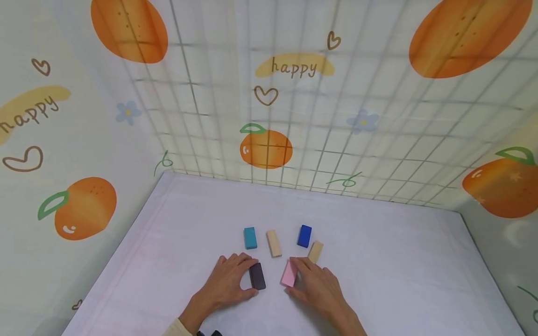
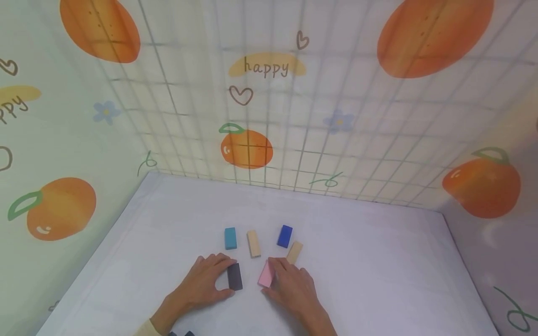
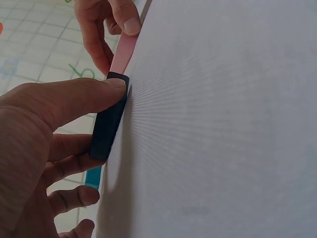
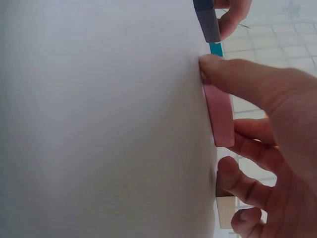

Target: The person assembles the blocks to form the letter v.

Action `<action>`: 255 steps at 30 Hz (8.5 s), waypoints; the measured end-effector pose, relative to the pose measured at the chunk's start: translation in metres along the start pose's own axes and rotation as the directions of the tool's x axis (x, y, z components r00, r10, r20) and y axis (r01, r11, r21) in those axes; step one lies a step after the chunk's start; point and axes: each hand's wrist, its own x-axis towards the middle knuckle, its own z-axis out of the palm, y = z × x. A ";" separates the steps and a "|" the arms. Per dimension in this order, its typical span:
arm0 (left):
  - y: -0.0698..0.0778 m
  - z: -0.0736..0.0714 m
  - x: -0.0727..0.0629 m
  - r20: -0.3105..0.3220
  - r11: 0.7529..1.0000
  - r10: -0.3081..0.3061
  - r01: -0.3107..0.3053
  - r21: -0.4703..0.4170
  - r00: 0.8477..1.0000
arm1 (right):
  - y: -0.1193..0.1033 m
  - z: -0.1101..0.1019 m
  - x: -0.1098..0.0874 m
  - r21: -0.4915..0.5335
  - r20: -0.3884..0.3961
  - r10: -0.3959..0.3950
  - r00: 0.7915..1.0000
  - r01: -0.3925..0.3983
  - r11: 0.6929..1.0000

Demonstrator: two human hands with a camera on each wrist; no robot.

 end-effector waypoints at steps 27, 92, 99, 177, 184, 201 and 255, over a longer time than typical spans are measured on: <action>-0.001 0.000 -0.001 -0.001 1.000 0.011 -0.011 -0.029 1.000 | 0.004 -0.006 -0.006 0.037 -0.011 -0.002 1.000 0.002 0.999; 0.000 0.002 -0.001 0.021 0.999 -0.020 0.021 -0.050 1.000 | 0.044 -0.013 -0.080 0.123 0.117 0.220 0.968 -0.234 0.965; 0.001 0.002 -0.002 0.012 0.999 -0.019 0.020 -0.048 1.000 | 0.041 -0.012 -0.078 0.105 0.105 0.204 0.973 -0.215 0.971; 0.003 0.006 -0.003 -0.006 0.998 -0.017 0.016 -0.059 1.000 | 0.037 -0.008 -0.085 0.088 0.006 0.209 0.978 -0.208 0.974; 0.003 0.007 -0.003 -0.007 0.998 -0.018 0.018 -0.067 1.000 | 0.037 -0.007 -0.085 0.077 -0.001 0.205 0.979 -0.204 0.976; 0.008 0.005 -0.002 0.003 0.996 -0.027 0.027 -0.087 1.000 | 0.038 -0.008 -0.084 0.073 0.029 0.211 0.977 -0.213 0.974; 0.078 0.014 0.014 0.058 0.989 0.107 -0.100 -0.110 0.993 | 0.036 -0.010 -0.084 0.083 0.023 0.222 0.975 -0.224 0.971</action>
